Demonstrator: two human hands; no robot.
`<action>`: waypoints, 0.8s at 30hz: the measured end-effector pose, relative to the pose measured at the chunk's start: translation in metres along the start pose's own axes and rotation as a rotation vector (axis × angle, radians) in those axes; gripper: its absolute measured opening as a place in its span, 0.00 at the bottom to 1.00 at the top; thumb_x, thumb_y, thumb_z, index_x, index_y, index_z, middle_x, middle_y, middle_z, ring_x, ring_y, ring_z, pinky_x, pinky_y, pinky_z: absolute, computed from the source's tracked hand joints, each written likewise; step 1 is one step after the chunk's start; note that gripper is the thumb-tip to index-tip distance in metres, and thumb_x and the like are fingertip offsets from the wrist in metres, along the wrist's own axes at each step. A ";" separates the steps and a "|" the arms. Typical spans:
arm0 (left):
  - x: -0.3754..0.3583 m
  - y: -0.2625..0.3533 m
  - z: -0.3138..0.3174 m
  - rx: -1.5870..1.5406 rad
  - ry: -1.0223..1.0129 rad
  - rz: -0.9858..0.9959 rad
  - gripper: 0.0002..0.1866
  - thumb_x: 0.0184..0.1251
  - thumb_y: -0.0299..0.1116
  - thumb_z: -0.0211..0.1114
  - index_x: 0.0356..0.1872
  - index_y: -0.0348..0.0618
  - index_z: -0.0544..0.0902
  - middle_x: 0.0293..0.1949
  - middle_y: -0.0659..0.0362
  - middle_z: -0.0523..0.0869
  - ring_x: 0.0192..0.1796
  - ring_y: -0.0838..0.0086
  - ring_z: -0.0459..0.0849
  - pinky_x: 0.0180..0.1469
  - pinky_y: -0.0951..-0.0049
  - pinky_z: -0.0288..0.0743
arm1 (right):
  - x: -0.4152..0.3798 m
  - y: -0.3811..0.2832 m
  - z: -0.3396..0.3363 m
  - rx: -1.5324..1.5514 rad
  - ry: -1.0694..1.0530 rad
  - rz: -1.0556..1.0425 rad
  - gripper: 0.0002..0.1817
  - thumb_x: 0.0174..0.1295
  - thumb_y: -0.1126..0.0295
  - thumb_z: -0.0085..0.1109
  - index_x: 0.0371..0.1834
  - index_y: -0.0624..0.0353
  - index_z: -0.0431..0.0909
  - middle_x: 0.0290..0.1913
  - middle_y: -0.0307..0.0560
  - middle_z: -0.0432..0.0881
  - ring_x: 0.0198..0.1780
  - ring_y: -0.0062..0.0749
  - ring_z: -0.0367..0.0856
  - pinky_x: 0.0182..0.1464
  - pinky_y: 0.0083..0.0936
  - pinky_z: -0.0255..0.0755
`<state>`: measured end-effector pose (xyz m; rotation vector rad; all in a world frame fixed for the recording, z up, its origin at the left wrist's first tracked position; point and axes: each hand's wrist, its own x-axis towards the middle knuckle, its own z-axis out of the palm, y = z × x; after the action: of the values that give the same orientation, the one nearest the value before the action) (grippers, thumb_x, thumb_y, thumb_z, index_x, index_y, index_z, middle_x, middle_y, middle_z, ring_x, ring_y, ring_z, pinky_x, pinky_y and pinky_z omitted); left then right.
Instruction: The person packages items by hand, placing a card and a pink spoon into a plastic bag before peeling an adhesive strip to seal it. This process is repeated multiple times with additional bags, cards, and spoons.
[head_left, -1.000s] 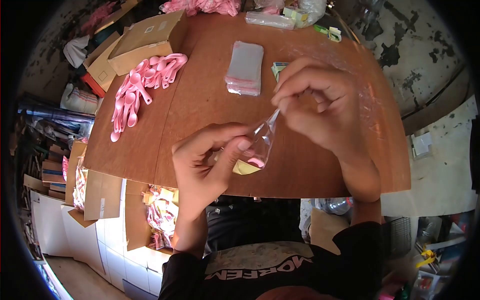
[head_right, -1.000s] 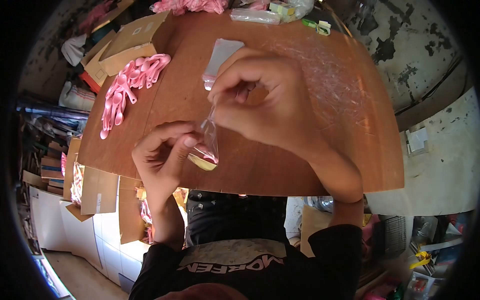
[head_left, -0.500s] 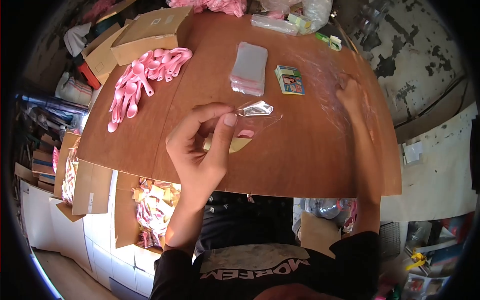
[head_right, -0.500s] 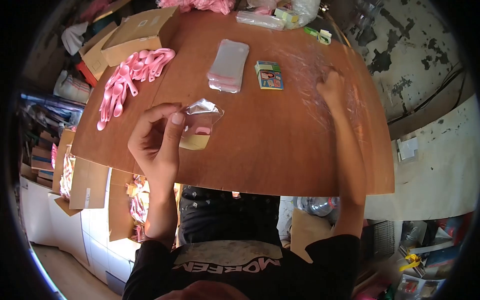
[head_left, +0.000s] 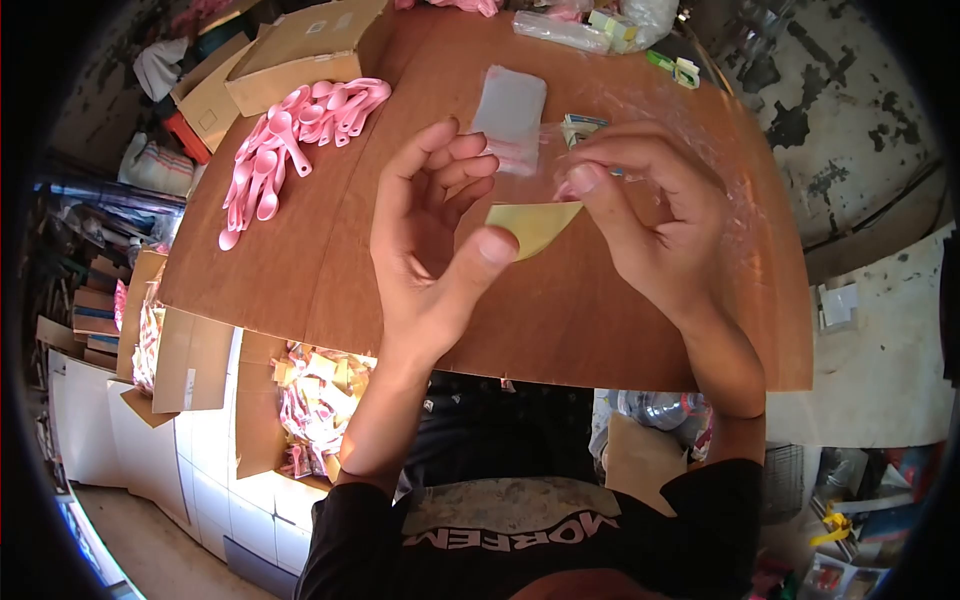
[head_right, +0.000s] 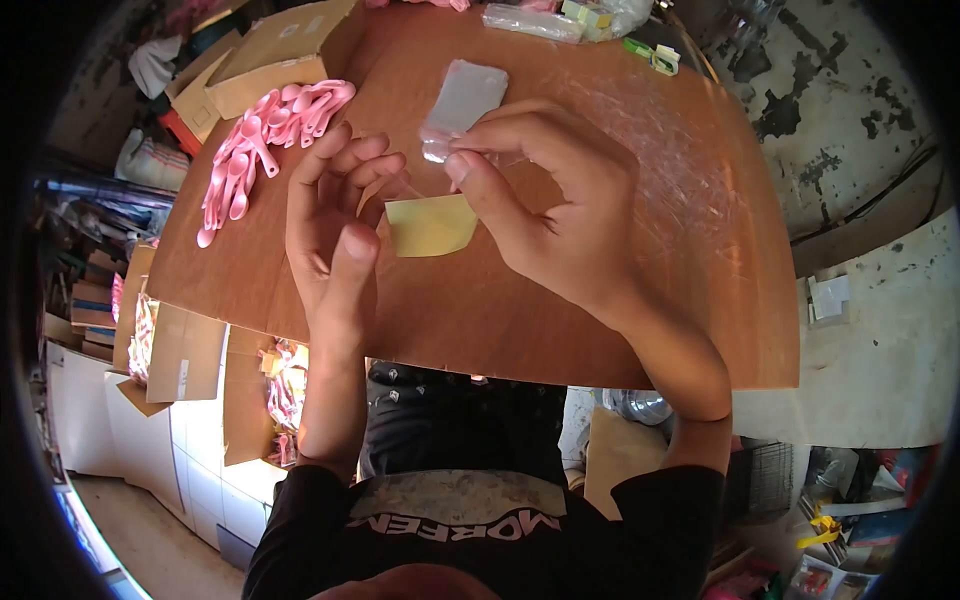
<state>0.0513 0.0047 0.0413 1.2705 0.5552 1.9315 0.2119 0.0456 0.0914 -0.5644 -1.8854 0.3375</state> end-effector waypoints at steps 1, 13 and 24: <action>0.000 -0.001 -0.002 -0.009 -0.021 0.035 0.31 0.55 0.22 0.69 0.61 0.34 0.66 0.50 0.53 0.77 0.52 0.72 0.77 0.57 0.71 0.72 | 0.003 0.001 -0.002 0.001 0.000 -0.002 0.05 0.53 0.76 0.64 0.32 0.65 0.81 0.31 0.46 0.83 0.31 0.28 0.82 0.37 0.22 0.73; -0.019 -0.019 -0.007 0.203 -0.146 -0.368 0.25 0.55 0.20 0.69 0.55 0.35 0.73 0.35 0.58 0.83 0.38 0.82 0.80 0.39 0.80 0.76 | -0.024 0.007 -0.009 0.334 -0.237 0.533 0.15 0.59 0.71 0.64 0.47 0.66 0.78 0.39 0.47 0.83 0.40 0.22 0.82 0.40 0.18 0.74; -0.022 -0.024 -0.024 0.063 -0.097 -0.453 0.13 0.64 0.25 0.63 0.48 0.31 0.76 0.37 0.56 0.85 0.40 0.80 0.82 0.42 0.80 0.76 | -0.055 0.024 -0.003 0.496 -0.215 0.789 0.12 0.63 0.71 0.60 0.43 0.70 0.79 0.38 0.45 0.83 0.34 0.18 0.79 0.36 0.15 0.74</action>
<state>0.0426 0.0040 0.0015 1.1508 0.7834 1.4802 0.2362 0.0367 0.0375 -0.9310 -1.6090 1.3800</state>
